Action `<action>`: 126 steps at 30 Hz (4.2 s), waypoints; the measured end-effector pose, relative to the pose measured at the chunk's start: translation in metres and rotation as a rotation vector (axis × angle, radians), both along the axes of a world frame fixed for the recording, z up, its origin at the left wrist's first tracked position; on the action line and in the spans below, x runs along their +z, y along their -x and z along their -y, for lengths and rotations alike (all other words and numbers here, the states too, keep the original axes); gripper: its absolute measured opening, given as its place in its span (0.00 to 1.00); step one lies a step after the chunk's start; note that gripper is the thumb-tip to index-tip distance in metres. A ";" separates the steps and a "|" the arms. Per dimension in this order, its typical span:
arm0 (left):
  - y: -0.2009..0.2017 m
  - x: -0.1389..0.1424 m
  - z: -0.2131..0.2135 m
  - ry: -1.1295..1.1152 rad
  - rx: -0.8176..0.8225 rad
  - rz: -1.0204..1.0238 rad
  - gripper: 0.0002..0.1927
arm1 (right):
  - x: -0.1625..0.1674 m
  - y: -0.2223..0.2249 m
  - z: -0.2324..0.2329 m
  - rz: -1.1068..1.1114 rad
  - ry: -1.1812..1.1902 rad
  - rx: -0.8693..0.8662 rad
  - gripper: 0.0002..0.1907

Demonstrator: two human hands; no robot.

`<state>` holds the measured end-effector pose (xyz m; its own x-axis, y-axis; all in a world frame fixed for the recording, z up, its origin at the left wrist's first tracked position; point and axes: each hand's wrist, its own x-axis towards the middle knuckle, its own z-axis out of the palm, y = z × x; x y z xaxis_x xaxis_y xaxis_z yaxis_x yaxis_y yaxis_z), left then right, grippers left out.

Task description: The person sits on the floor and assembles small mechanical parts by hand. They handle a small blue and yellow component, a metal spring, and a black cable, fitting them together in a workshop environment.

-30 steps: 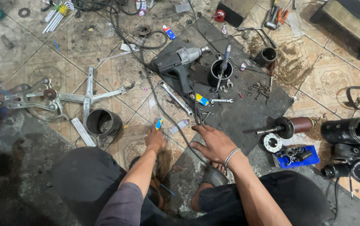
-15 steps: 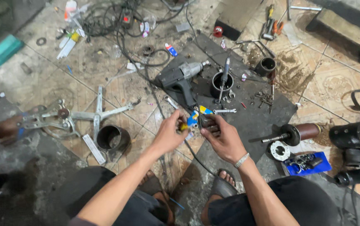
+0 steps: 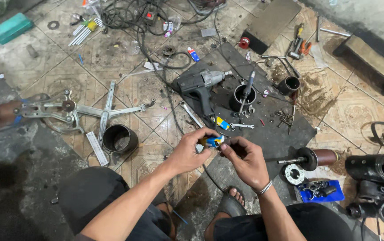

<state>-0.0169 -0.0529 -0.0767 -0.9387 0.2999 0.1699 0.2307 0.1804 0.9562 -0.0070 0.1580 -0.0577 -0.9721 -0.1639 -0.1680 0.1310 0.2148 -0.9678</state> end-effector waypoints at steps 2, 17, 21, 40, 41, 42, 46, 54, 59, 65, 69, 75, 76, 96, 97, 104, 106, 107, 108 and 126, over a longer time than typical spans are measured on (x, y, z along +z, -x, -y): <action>0.001 0.001 -0.001 -0.029 -0.025 0.012 0.17 | -0.001 -0.002 -0.001 0.012 -0.012 0.001 0.11; 0.002 0.007 -0.008 -0.051 -0.052 -0.141 0.21 | -0.020 0.008 -0.013 0.097 0.288 0.038 0.09; 0.002 0.012 -0.007 0.025 -0.060 -0.120 0.20 | -0.017 0.011 -0.011 0.119 0.125 0.018 0.09; 0.008 0.012 -0.003 0.220 -0.173 -0.091 0.20 | -0.012 0.013 -0.009 0.114 0.028 -0.010 0.08; 0.008 0.011 -0.003 0.195 -0.176 -0.094 0.21 | -0.012 0.013 -0.011 0.109 0.022 0.006 0.08; 0.009 0.011 -0.002 0.168 -0.180 -0.085 0.21 | -0.012 0.013 -0.011 0.104 0.016 0.021 0.09; 0.010 0.009 -0.001 0.036 -0.223 0.096 0.20 | -0.011 0.013 -0.013 0.112 0.111 0.100 0.10; 0.011 0.012 -0.003 0.037 -0.201 0.094 0.20 | -0.011 0.011 -0.010 0.104 0.252 0.083 0.11; 0.010 0.014 -0.004 0.163 -0.054 -0.004 0.19 | -0.016 0.006 0.003 -0.039 0.106 -0.136 0.08; 0.012 0.013 -0.004 0.143 0.022 -0.068 0.18 | -0.019 0.005 0.002 -0.131 0.092 -0.146 0.07; 0.011 0.015 -0.003 0.151 0.044 -0.165 0.21 | -0.017 0.007 0.000 -0.001 0.333 -0.083 0.10; 0.011 0.020 -0.001 0.133 0.062 -0.214 0.21 | -0.021 0.005 0.002 0.064 0.544 -0.094 0.13; 0.012 0.020 0.000 0.148 0.058 -0.227 0.22 | -0.024 0.004 0.003 0.077 0.590 -0.081 0.13; 0.013 0.016 0.003 0.232 0.032 -0.318 0.21 | -0.042 0.003 -0.001 0.464 0.814 -0.101 0.10; 0.013 0.016 0.002 0.230 0.031 -0.322 0.21 | -0.044 0.003 -0.001 0.467 0.824 -0.099 0.10; 0.011 0.014 0.006 0.226 0.021 -0.329 0.21 | -0.049 -0.001 0.000 0.489 0.858 -0.089 0.11; 0.011 0.014 0.007 0.229 0.006 -0.320 0.21 | -0.052 -0.002 -0.002 0.504 0.846 -0.088 0.12; 0.011 0.013 0.008 0.230 -0.001 -0.315 0.21 | -0.054 -0.002 -0.002 0.515 0.836 -0.090 0.12; 0.010 0.013 0.008 0.226 -0.004 -0.308 0.21 | -0.055 -0.002 -0.002 0.526 0.827 -0.089 0.12; 0.012 0.027 0.010 0.187 -0.087 -0.174 0.22 | -0.061 0.000 0.003 0.465 0.892 0.013 0.13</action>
<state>-0.0284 -0.0625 -0.0496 -0.8694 0.4197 0.2608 0.4114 0.3225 0.8525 -0.0066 0.1552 -0.1189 -0.8383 -0.4251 -0.3414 0.5399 -0.5593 -0.6290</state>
